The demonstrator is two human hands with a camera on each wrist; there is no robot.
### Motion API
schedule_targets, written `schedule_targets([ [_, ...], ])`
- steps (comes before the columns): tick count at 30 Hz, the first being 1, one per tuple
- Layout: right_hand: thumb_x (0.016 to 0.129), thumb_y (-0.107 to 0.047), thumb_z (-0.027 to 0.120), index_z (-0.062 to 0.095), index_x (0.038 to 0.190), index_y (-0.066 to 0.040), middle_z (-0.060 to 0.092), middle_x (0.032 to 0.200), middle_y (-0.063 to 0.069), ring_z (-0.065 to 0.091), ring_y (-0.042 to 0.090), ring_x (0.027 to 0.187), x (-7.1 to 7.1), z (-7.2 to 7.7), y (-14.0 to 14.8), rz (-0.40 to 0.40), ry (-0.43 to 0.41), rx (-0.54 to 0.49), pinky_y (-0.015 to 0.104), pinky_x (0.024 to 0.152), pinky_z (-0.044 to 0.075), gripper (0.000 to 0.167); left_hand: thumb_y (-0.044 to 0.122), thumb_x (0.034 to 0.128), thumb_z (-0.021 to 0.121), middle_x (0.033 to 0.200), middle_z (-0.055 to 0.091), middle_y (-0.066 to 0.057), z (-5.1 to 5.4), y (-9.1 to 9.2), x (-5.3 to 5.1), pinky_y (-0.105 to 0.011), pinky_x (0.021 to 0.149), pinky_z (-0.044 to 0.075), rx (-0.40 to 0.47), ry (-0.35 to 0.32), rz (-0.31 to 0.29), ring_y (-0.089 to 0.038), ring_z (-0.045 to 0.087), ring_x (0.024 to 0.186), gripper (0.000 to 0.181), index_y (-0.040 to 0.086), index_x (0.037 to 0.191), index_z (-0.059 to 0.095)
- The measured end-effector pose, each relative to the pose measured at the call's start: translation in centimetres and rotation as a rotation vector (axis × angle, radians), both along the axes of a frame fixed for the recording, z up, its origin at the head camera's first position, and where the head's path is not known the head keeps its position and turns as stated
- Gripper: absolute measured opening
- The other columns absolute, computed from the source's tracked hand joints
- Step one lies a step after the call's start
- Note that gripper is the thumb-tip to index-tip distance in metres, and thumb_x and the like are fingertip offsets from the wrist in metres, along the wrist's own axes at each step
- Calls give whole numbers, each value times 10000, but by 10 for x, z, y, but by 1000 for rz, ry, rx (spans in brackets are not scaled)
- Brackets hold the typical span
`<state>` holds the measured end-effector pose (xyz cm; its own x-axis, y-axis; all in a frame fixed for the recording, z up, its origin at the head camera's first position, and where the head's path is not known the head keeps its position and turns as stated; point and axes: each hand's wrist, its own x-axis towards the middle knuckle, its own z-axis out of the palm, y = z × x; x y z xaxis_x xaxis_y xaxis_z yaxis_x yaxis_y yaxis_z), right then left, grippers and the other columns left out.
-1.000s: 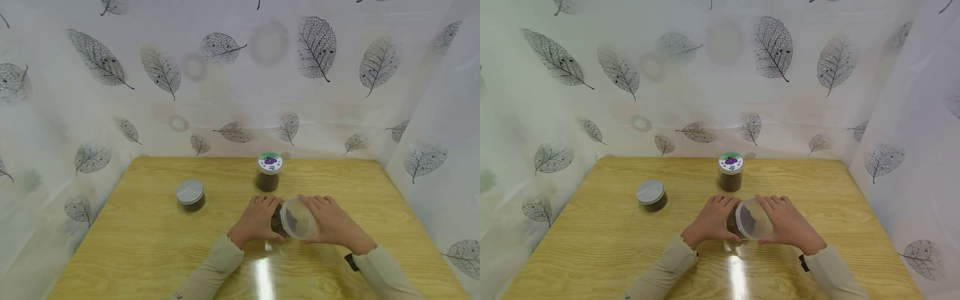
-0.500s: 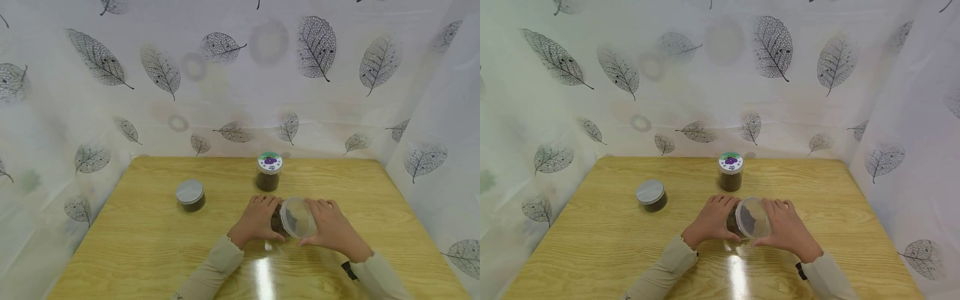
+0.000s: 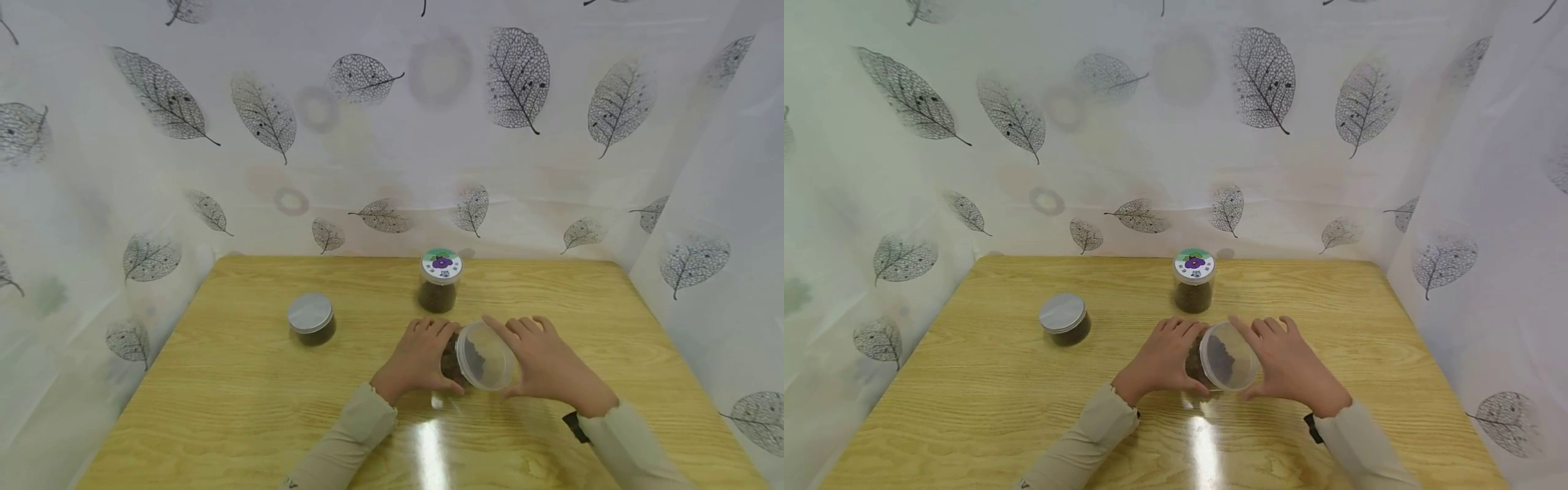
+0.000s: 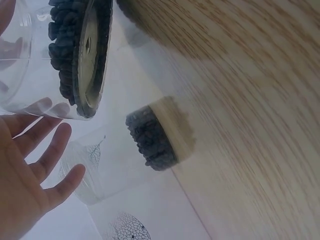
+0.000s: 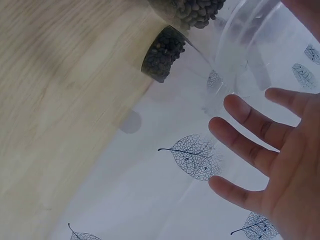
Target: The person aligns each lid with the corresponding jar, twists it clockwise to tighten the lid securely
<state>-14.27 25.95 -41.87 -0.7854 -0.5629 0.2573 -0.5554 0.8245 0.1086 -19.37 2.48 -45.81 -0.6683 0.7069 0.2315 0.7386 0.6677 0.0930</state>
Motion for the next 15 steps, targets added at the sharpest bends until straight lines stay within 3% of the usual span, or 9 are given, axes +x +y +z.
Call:
schedule_targets([
  [15,410,-713,771,441,1327,-34,621,1047,109,583,289,979,6,-1,-5,-80,-41,-36,555,905,409,1187,757,515,725,1284,538,26,-1,-1,-1,-389,1004,419,-1,11,-8,-194,519,1159,1063,166,1350,436],
])
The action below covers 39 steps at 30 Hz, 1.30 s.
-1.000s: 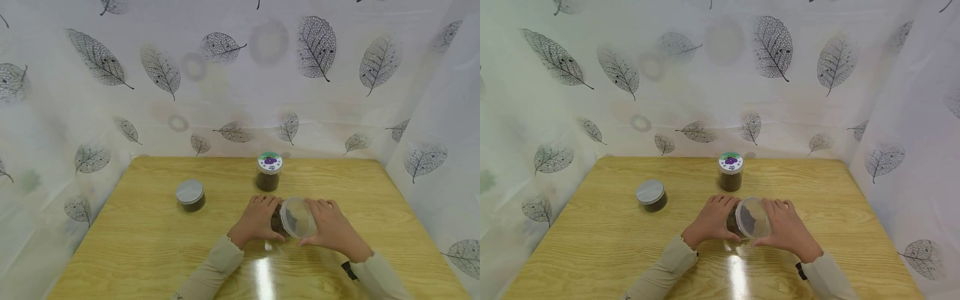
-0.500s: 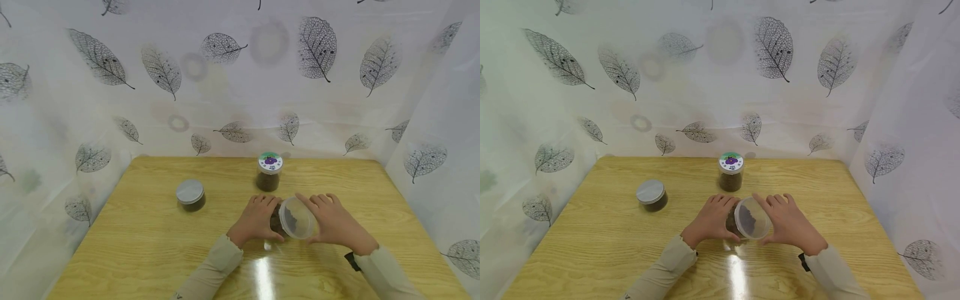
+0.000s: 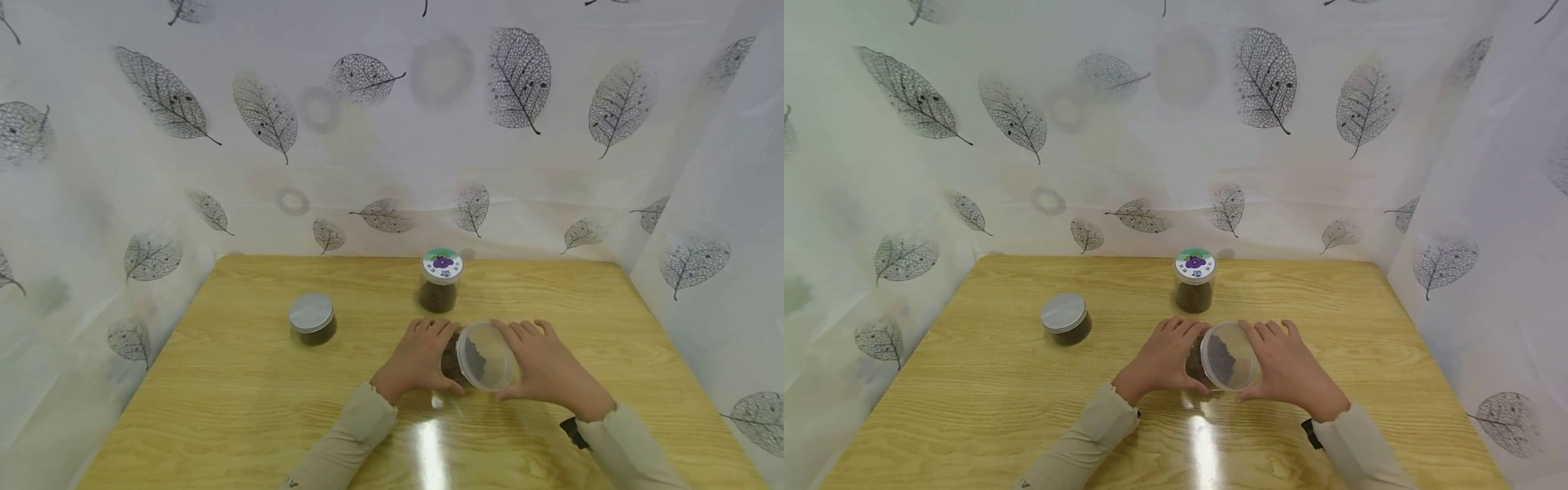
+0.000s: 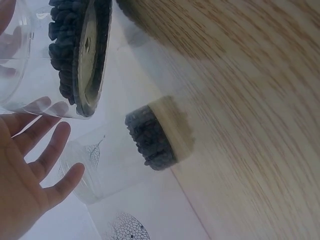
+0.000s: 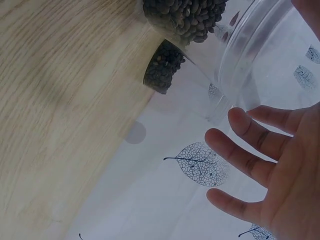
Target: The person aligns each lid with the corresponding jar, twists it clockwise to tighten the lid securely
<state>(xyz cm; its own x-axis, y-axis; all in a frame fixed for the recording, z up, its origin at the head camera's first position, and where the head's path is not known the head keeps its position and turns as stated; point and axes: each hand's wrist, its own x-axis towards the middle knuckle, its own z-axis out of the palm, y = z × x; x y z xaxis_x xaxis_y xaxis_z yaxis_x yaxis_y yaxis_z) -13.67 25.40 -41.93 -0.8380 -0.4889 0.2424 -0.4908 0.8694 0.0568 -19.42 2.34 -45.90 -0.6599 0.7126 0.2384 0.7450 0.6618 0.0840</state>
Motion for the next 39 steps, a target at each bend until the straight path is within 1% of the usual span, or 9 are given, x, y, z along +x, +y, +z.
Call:
schedule_targets([
  [4,421,-733,752,455,1295,-21,631,1040,122,591,302,974,1,-4,0,-20,13,-18,548,904,414,1166,747,518,733,1296,535,23,1,0,0,-394,1006,417,2,-13,-2,-198,516,1165,1065,164,1357,433],
  [7,430,-724,756,459,1283,-18,621,1057,131,586,316,989,1,-9,3,-4,23,-68,549,882,429,1147,736,520,741,1299,533,27,1,-1,-1,-396,1011,414,8,-31,-6,-197,516,1165,1060,167,1358,432],
  [10,428,-655,807,428,1325,-20,585,1153,148,551,333,1067,-2,-14,8,42,3,-157,567,883,429,1162,726,517,751,1290,534,38,0,-1,-2,-392,1012,413,20,-49,-10,-187,516,1157,1048,173,1350,438],
  [14,404,-510,884,363,1413,-61,508,1319,143,478,338,1192,-8,-21,15,130,-67,-281,587,940,392,1221,718,510,760,1280,536,46,-2,-2,-4,-385,1009,414,33,-58,-16,-178,518,1148,1043,178,1343,442],
  [17,420,-452,899,342,1436,-71,490,1359,121,466,331,1212,-11,-23,17,181,-94,-331,577,958,373,1220,719,512,760,1286,535,47,-3,-2,-5,-384,1008,417,31,-53,-19,-175,518,1150,1045,183,1349,437],
  [19,440,-450,893,339,1440,-73,491,1362,115,469,328,1210,-10,-23,16,187,-97,-347,571,959,362,1204,717,516,759,1292,533,49,-5,-3,-5,-384,1009,417,27,-52,-19,-170,516,1154,1044,189,1355,433],
  [28,421,-420,919,406,1395,-46,551,1298,113,509,289,1165,0,-32,6,69,-52,-425,528,988,309,1162,719,517,758,1292,534,50,-6,-3,-5,-385,1010,419,22,-45,-21,-164,513,1155,1044,193,1357,432],
  [34,447,-394,917,423,1348,29,562,1260,165,513,349,1151,10,-36,-6,-31,4,-450,587,947,336,1111,719,514,759,1278,540,52,-5,-4,-4,-378,1000,424,30,-25,-26,-161,523,1136,1034,188,1344,444],
  [39,455,-445,902,434,1329,36,580,1224,183,537,377,1104,18,-37,-14,-122,17,-462,596,955,344,1102,719,515,758,1276,542,54,-4,-4,-4,-379,1008,419,32,-22,-25,-160,524,1137,1031,191,1343,443],
])
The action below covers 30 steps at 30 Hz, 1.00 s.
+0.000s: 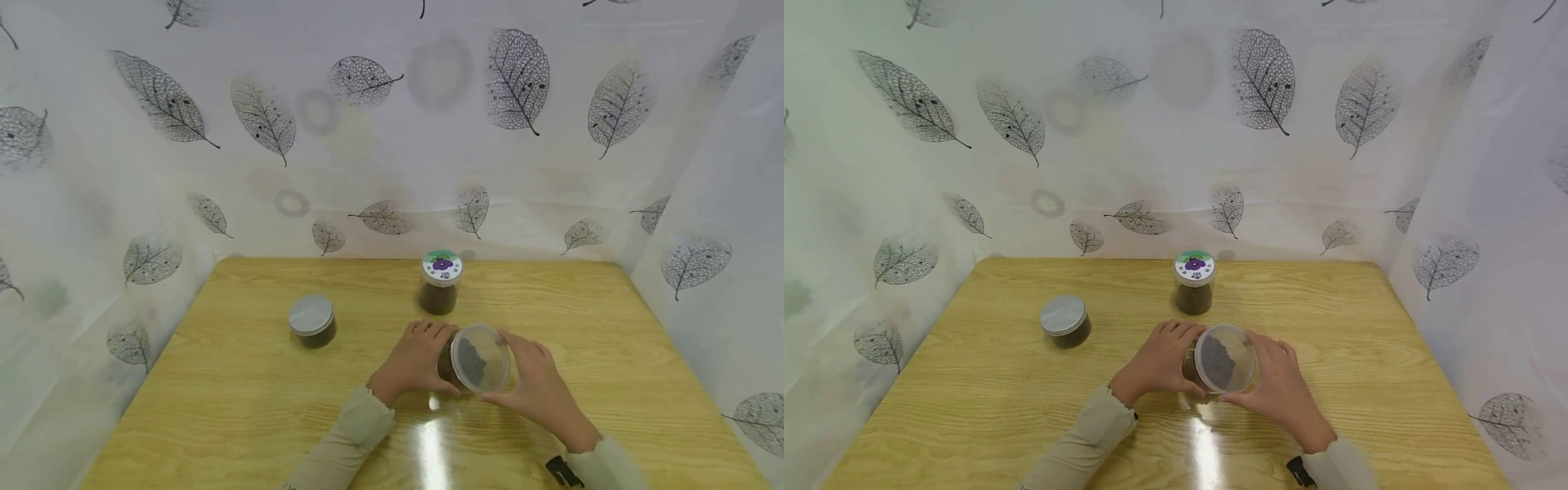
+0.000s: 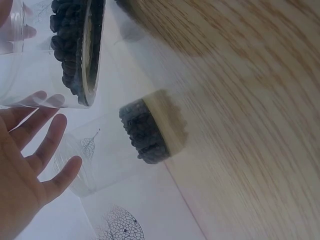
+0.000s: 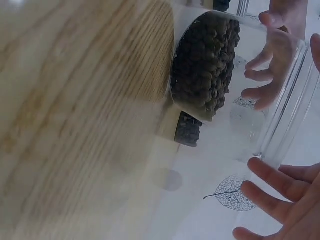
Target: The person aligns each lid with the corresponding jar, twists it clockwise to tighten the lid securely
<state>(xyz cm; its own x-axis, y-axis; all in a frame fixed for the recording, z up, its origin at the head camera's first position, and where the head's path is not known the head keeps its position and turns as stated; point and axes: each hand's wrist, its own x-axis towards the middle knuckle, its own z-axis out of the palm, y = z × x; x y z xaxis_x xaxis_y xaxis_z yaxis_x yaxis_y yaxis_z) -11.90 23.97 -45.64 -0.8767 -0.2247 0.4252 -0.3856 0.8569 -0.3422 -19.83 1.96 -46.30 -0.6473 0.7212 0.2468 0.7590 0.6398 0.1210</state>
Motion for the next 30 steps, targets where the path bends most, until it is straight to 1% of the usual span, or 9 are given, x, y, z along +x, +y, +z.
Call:
schedule_targets([
  [3,473,-535,866,414,1341,51,589,1211,184,553,386,1088,3,3,-2,-27,-28,44,601,953,358,1141,718,520,756,1280,541,54,0,0,0,-384,1016,416,-2,-6,3,-162,522,1144,1030,193,1347,437],
  [6,486,-595,833,374,1360,68,572,1234,181,548,386,1107,1,11,1,-9,-50,119,624,941,362,1189,713,526,757,1287,540,52,1,1,0,-389,1022,412,0,-19,4,-165,519,1152,1031,192,1354,432],
  [9,467,-548,863,337,1388,42,510,1309,195,492,387,1181,-5,21,8,73,-51,140,642,955,333,1214,710,528,759,1292,539,50,1,1,0,-390,1023,409,5,-26,3,-166,518,1158,1032,191,1357,432],
  [12,434,-440,911,298,1434,-17,427,1400,186,399,408,1267,-14,29,16,202,-61,125,654,981,288,1247,714,528,755,1296,535,53,1,1,0,-389,1022,409,7,-29,2,-166,515,1164,1032,193,1357,431],
  [15,425,-372,924,273,1464,-62,384,1448,159,345,427,1305,-20,35,22,311,-85,130,672,991,256,1265,715,530,754,1297,533,52,2,1,0,-391,1023,409,7,-34,-1,-167,514,1166,1032,192,1358,428],
  [17,431,-357,918,277,1467,-75,389,1447,158,343,439,1301,-23,36,24,350,-96,143,680,982,252,1250,714,531,753,1297,533,51,1,1,0,-390,1022,409,5,-36,-2,-167,514,1163,1031,192,1359,426],
  [22,444,-366,908,326,1440,-54,444,1396,177,378,430,1270,-24,36,27,372,-92,156,678,956,268,1195,710,532,756,1298,531,50,1,1,0,-385,1022,410,-5,-43,-3,-168,514,1162,1034,191,1362,423],
  [30,466,-435,880,397,1374,11,492,1347,158,442,370,1222,-19,29,29,326,-43,140,646,950,287,1121,717,533,751,1302,530,50,2,1,0,-380,1020,411,-15,-34,-6,-166,514,1158,1036,188,1362,426],
])
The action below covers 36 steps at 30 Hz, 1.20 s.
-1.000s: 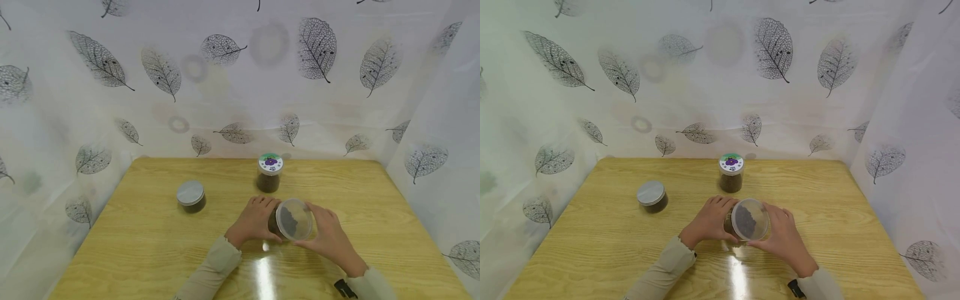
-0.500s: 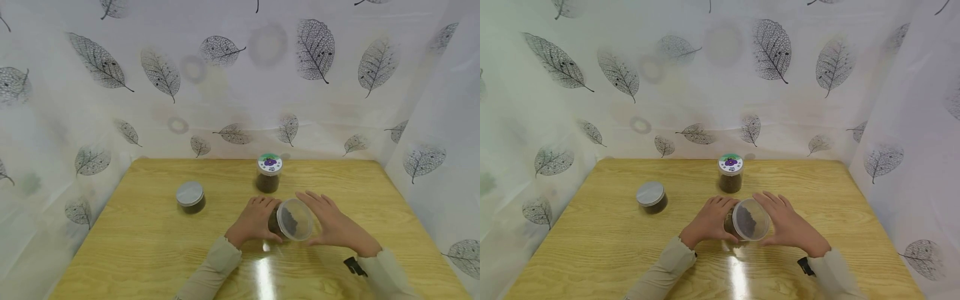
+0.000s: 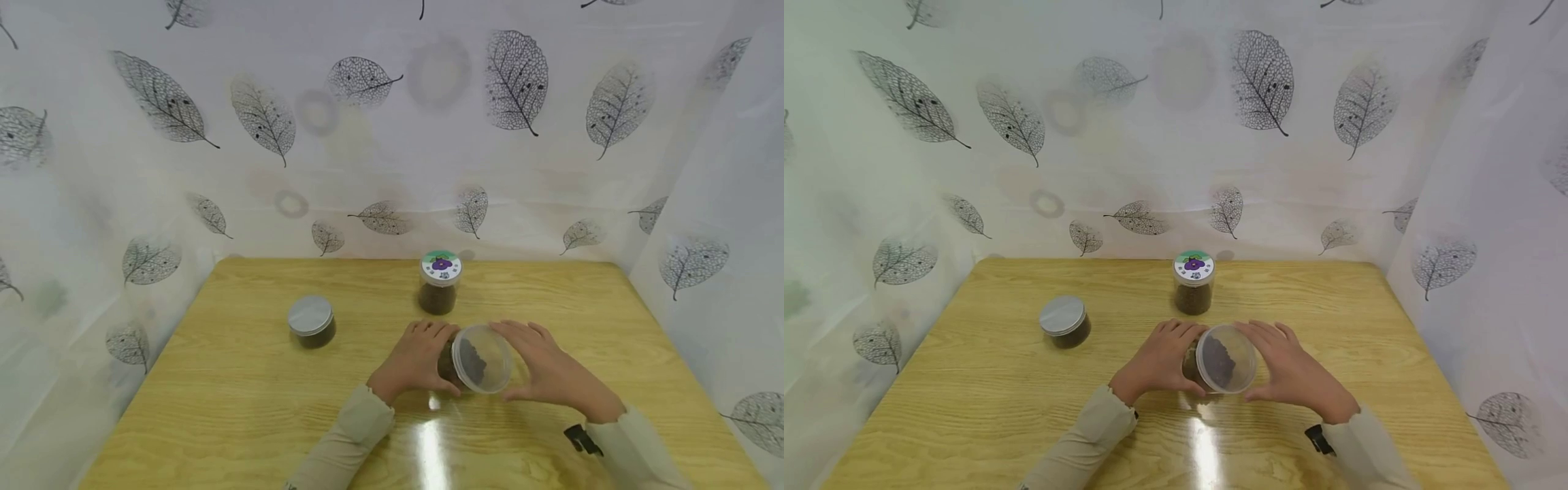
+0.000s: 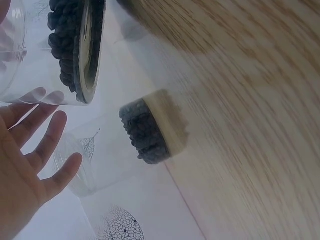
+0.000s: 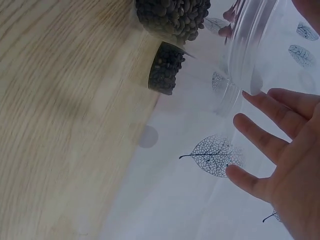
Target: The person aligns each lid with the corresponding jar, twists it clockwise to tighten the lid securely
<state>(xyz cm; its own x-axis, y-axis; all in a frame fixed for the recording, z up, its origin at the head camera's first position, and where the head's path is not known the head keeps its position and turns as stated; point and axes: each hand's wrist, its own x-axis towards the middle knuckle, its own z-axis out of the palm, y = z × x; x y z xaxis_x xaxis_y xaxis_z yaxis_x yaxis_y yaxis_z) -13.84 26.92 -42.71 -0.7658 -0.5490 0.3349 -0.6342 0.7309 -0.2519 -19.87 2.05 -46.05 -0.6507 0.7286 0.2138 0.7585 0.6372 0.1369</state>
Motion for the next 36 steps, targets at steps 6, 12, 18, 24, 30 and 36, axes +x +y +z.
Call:
schedule_targets([
  [6,514,-420,874,406,1375,7,571,1233,103,482,339,1171,6,-3,4,-52,-22,-29,627,934,294,1069,734,537,734,1304,526,49,1,0,-1,-377,1015,411,-15,7,-3,-162,508,1164,1042,189,1368,420],
  [12,527,-384,875,423,1366,8,634,1053,0,578,283,1049,9,-5,6,-75,-18,-10,616,922,337,1031,725,537,741,1302,528,45,1,0,-2,-383,1019,408,-13,1,-5,-166,504,1172,1037,186,1364,422],
  [18,571,-332,868,437,1332,69,666,1037,31,631,246,967,10,-10,1,-79,5,1,588,912,405,962,721,538,744,1301,528,49,2,-1,-1,-386,1015,413,-17,7,-12,-167,505,1176,1029,197,1363,420],
  [24,578,-297,871,431,1330,78,670,1029,38,638,246,951,13,-15,-6,-109,8,-9,576,926,409,948,727,536,741,1308,526,59,3,-5,-3,-388,1015,415,-25,10,-27,-165,507,1170,1025,207,1362,428],
  [30,575,-330,871,415,1354,57,682,1032,55,643,268,960,13,-20,-8,-163,-37,-12,582,967,391,982,730,536,738,1334,518,51,7,-7,-3,-392,1019,414,-41,15,-38,-170,502,1190,1044,201,1380,422],
  [36,598,-321,862,406,1368,40,674,1093,105,636,292,989,15,-19,-11,-195,-105,-18,597,978,375,965,747,503,742,1326,511,18,5,-4,-4,-397,1013,412,-32,31,-40,-189,497,1193,1107,158,1383,420],
])
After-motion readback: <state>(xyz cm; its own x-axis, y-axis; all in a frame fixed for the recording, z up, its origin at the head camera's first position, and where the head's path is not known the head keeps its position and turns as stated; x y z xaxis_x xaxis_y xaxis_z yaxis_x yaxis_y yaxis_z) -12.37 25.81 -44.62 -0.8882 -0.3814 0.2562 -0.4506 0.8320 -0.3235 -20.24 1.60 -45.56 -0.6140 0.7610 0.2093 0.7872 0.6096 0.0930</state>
